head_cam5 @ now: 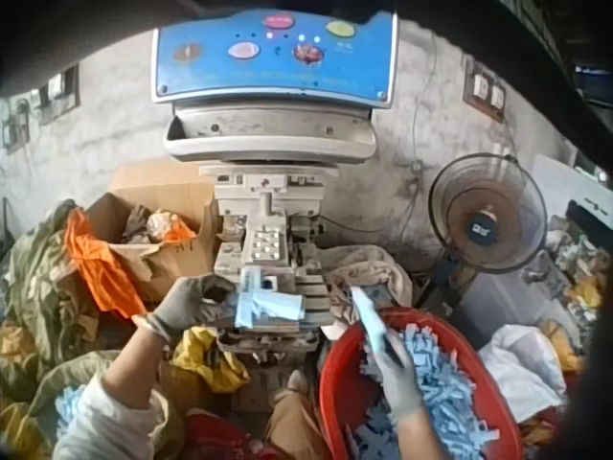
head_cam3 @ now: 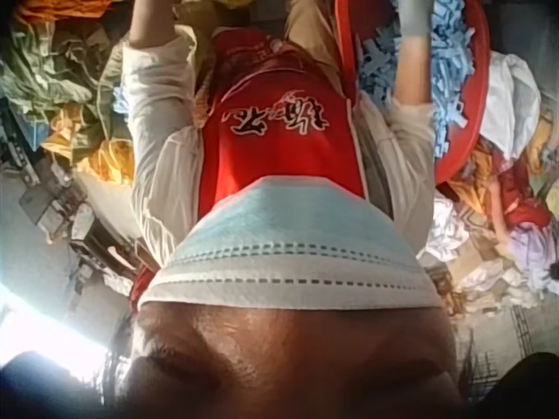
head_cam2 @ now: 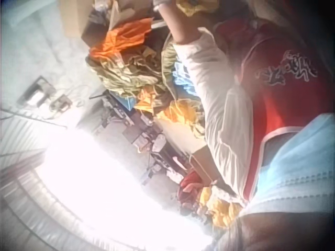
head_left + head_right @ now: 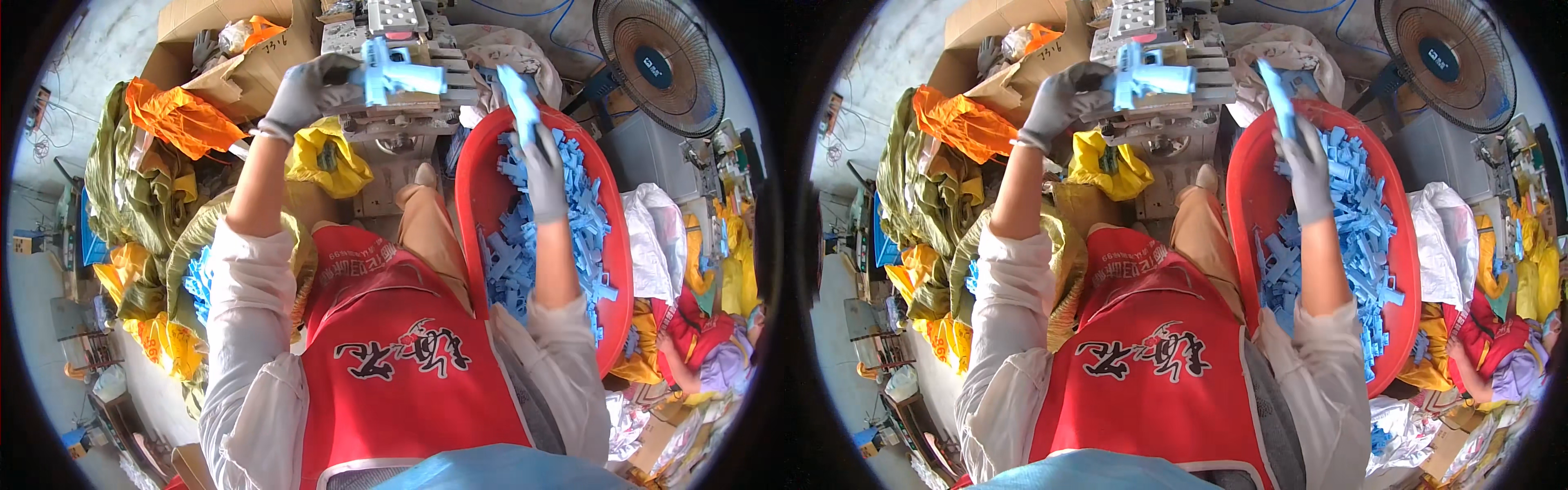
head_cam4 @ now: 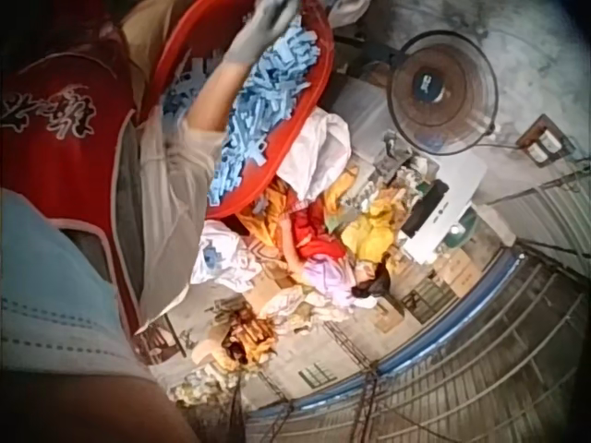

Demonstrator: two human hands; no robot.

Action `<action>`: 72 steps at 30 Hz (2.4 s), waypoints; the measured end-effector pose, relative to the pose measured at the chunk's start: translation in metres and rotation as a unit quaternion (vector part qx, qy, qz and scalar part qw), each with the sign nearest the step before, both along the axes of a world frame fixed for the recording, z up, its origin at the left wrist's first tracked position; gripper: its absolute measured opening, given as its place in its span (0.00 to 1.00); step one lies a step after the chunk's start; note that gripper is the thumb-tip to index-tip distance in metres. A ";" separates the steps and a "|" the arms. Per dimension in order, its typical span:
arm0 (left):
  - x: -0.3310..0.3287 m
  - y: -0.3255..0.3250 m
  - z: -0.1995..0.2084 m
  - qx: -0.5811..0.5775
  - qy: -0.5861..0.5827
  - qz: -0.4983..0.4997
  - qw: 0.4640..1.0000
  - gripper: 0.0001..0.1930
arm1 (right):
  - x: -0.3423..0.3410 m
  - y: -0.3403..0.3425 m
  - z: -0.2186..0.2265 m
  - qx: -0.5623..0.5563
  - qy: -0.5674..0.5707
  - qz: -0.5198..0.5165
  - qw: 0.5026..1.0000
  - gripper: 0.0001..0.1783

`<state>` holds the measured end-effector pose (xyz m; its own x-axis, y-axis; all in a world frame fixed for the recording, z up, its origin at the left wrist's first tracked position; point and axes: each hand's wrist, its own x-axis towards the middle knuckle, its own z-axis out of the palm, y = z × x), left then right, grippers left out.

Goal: Sorting and preparing light blue plastic toy components at a manufacturing workstation.

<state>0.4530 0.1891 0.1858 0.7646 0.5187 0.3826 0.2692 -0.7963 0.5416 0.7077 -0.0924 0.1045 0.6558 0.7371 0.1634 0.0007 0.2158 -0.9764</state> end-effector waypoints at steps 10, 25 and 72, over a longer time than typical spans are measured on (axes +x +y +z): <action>-0.190 -0.062 -0.029 -0.143 -0.040 0.223 0.963 0.18 | 0.010 0.119 0.047 0.021 -0.565 0.103 0.818 0.24; -0.345 -0.153 -0.047 -0.150 -0.051 0.381 0.911 0.17 | 0.025 0.074 0.047 0.038 -0.388 0.030 0.921 0.22; -0.104 -0.058 -0.017 -0.043 -0.079 0.140 0.986 0.12 | -0.009 -0.201 -0.224 -0.431 -0.330 0.030 0.840 0.27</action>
<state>0.3494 0.1315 0.1685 0.5212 0.7363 0.4314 0.3786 -0.6526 0.6564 0.6983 -0.2931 -0.1196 0.5899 0.7964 -0.1333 0.6172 -0.5512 -0.5615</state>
